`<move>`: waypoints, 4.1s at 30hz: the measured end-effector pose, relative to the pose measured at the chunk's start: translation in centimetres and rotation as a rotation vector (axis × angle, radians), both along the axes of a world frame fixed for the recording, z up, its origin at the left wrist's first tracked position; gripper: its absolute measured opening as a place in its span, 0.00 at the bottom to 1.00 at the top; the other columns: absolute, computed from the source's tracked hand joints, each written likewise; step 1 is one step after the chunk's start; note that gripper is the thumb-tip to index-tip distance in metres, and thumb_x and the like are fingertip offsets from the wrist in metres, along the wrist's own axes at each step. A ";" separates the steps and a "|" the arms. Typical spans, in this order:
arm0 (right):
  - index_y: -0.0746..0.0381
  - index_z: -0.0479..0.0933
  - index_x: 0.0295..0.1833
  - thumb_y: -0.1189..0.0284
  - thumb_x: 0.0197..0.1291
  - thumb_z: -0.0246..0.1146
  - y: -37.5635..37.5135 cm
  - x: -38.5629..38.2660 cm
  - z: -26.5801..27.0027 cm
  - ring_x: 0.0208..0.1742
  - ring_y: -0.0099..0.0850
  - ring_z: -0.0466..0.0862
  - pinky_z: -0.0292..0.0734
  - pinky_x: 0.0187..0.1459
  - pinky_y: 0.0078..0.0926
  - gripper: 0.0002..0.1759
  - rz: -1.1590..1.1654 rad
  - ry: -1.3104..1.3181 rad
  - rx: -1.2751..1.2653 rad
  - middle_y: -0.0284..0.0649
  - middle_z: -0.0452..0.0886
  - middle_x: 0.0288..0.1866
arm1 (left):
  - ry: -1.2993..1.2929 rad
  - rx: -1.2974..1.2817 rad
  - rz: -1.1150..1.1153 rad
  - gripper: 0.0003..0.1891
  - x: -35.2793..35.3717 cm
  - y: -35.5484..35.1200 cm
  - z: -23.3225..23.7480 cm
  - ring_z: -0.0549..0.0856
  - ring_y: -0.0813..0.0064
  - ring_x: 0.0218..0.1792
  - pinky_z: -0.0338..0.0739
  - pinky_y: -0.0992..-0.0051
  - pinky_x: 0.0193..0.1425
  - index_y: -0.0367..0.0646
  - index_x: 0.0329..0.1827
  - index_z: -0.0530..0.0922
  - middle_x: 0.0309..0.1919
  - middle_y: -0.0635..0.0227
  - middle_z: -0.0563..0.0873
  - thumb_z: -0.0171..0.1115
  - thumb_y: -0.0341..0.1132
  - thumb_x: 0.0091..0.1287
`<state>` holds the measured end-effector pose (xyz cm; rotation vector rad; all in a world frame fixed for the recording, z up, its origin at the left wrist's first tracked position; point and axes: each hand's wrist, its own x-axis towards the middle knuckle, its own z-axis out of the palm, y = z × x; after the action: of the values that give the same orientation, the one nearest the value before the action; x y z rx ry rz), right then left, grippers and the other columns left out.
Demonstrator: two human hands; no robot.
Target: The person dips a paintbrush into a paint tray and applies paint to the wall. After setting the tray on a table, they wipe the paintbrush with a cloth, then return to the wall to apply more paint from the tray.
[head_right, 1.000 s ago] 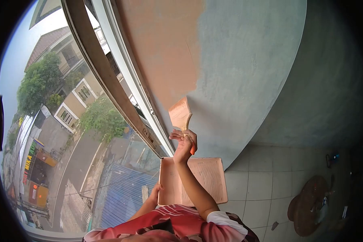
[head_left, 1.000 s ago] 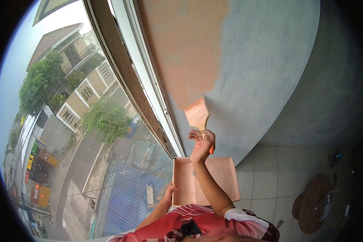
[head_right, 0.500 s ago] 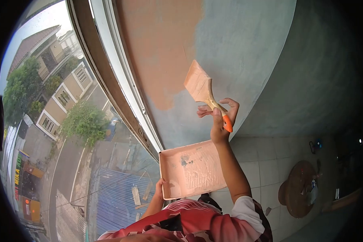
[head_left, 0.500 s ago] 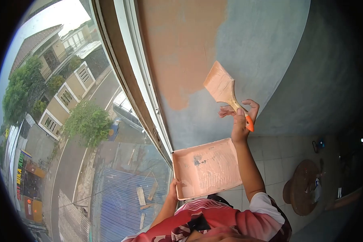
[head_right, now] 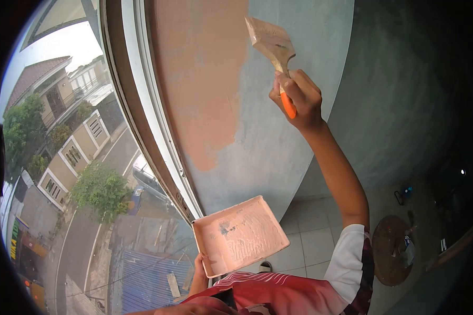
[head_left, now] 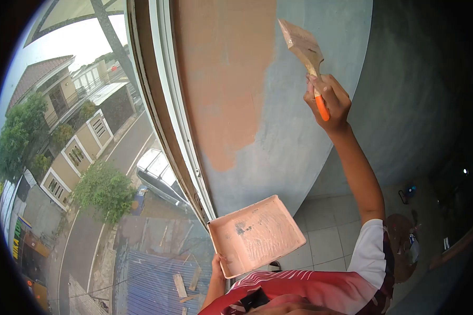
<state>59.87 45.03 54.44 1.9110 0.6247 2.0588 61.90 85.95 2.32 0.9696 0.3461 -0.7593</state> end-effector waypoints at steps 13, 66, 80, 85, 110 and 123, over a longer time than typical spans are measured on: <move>0.60 0.80 0.48 0.76 0.54 0.73 -4.4 5.5 19.1 0.31 0.36 0.79 0.79 0.31 0.33 0.15 -0.129 -0.124 -0.185 0.39 0.73 0.28 | -0.064 -0.052 0.052 0.22 -1.1 -0.9 1.6 0.83 0.63 0.34 0.84 0.62 0.42 0.42 0.50 0.77 0.35 0.64 0.81 0.59 0.39 0.51; 0.62 0.69 0.45 0.67 0.70 0.55 -3.4 -5.0 4.4 0.25 0.32 0.82 0.74 0.27 0.29 0.08 1.045 0.310 0.868 0.48 0.83 0.27 | -0.040 -0.026 -0.046 0.26 -0.1 -0.6 -1.4 0.84 0.58 0.41 0.83 0.61 0.48 0.43 0.54 0.77 0.43 0.60 0.83 0.60 0.39 0.49; 0.62 0.72 0.47 0.67 0.69 0.55 0.9 -9.0 -6.6 0.27 0.35 0.86 0.75 0.24 0.31 0.10 1.052 0.451 1.134 0.48 0.83 0.27 | -0.076 -0.021 -0.190 0.28 2.1 0.6 1.8 0.85 0.57 0.44 0.83 0.62 0.52 0.38 0.57 0.78 0.44 0.58 0.84 0.57 0.41 0.52; 0.61 0.73 0.44 0.66 0.69 0.54 5.4 -16.5 -18.6 0.20 0.32 0.81 0.67 0.16 0.27 0.09 0.839 0.529 1.574 0.45 0.80 0.23 | 0.013 -0.188 -0.417 0.29 6.8 1.4 2.5 0.85 0.54 0.51 0.82 0.59 0.58 0.36 0.60 0.77 0.50 0.55 0.85 0.56 0.40 0.54; 0.60 0.75 0.52 0.61 0.74 0.54 62.2 -20.4 -8.6 0.26 0.24 0.77 0.69 0.27 0.21 0.14 -0.171 -0.868 1.732 0.36 0.81 0.27 | 0.228 -0.310 -1.027 0.36 16.0 -2.2 7.6 0.78 0.53 0.63 0.77 0.54 0.66 0.40 0.72 0.66 0.60 0.57 0.77 0.58 0.36 0.55; 0.61 0.79 0.53 0.60 0.74 0.54 88.9 -12.3 -7.0 0.30 0.24 0.82 0.73 0.28 0.23 0.16 -0.429 -1.151 1.704 0.37 0.83 0.31 | -0.229 -0.089 -1.116 0.30 17.8 -4.1 5.9 0.79 0.61 0.63 0.80 0.58 0.62 0.44 0.75 0.66 0.61 0.61 0.78 0.57 0.37 0.68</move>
<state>47.53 133.95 47.46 0.4269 -2.0188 2.8058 79.66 81.85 8.25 1.1257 -0.4900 -1.6264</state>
